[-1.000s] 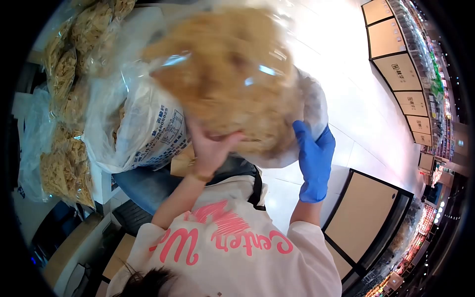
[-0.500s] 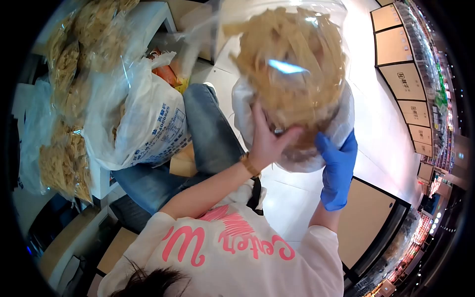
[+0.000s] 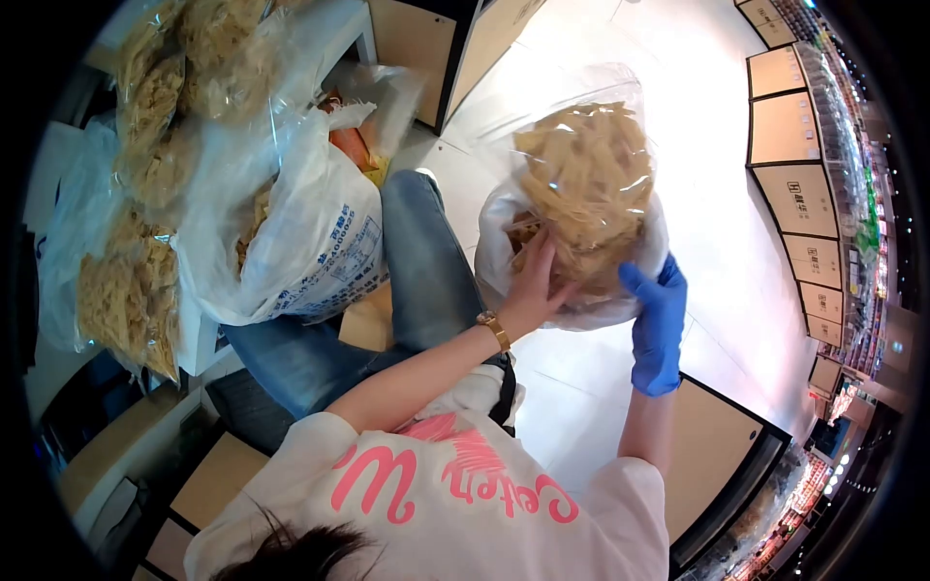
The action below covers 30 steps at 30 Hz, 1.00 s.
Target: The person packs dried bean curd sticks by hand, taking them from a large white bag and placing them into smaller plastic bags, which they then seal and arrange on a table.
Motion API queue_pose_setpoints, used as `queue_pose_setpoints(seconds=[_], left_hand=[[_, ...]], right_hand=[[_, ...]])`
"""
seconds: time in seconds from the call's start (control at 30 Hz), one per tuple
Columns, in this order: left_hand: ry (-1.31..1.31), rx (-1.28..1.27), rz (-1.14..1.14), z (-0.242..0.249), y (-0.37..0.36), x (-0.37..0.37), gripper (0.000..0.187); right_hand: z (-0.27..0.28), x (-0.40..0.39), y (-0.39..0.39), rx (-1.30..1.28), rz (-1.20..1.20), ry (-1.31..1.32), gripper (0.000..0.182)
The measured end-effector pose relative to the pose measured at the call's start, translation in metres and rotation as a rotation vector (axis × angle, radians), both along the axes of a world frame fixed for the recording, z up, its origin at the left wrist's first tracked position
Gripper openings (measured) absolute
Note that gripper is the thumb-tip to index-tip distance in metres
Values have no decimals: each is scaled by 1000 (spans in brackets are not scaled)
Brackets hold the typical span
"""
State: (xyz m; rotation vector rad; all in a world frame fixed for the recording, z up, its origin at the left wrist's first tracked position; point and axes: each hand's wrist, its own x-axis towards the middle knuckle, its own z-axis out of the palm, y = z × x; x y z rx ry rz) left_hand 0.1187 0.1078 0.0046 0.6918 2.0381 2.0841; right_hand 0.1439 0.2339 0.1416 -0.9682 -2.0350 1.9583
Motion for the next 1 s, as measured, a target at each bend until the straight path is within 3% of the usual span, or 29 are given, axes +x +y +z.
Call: queue_pose_setpoints(seconds=[0.07,0.13,0.27,0.33,0.43,0.57,0.63,0.77,0.8,0.87,0.9,0.93,1.0], left_hand=[[-36,-108,59,-11,-1,0,75],[-246,-289,-202,-18,-6,-1,74],[-35,-387,-223,-11,-10,1,73],[-28,-480,-379,3,-7,-2,71],[-41,-506,-550,-9,-16,-4,65],[-102,-630,-625,-71,-30,8,55],[60,-810,-778,-97,-26,12,46],[80,-1036,-920,-78,-26,10,31],[80,-1031,-921,-91,-23,13,31],[384,-1306,-514,-138,-14,33,25],[423,-1335,-497,-133,-15,33,22],[331,-1271,-407,-105,-27,12,20],[168,-1000,-258,-92,-37,-12,37]], right_hand=[[-2,3,-8,53,69,-119,56],[-4,3,-22,65,121,-91,52],[-12,-22,-23,199,75,-95,56],[-26,-27,-11,296,49,-65,56],[-66,-9,26,197,89,-80,54],[-152,49,48,-18,9,-54,47],[-185,78,59,-253,-85,-90,45],[-237,120,60,-368,-183,-115,39],[-234,120,62,-363,-183,-117,39],[-239,134,66,-430,-204,-112,40],[-233,132,68,-446,-193,-110,41],[-238,139,72,-456,-229,-101,41],[-235,141,77,-428,-172,-159,43]])
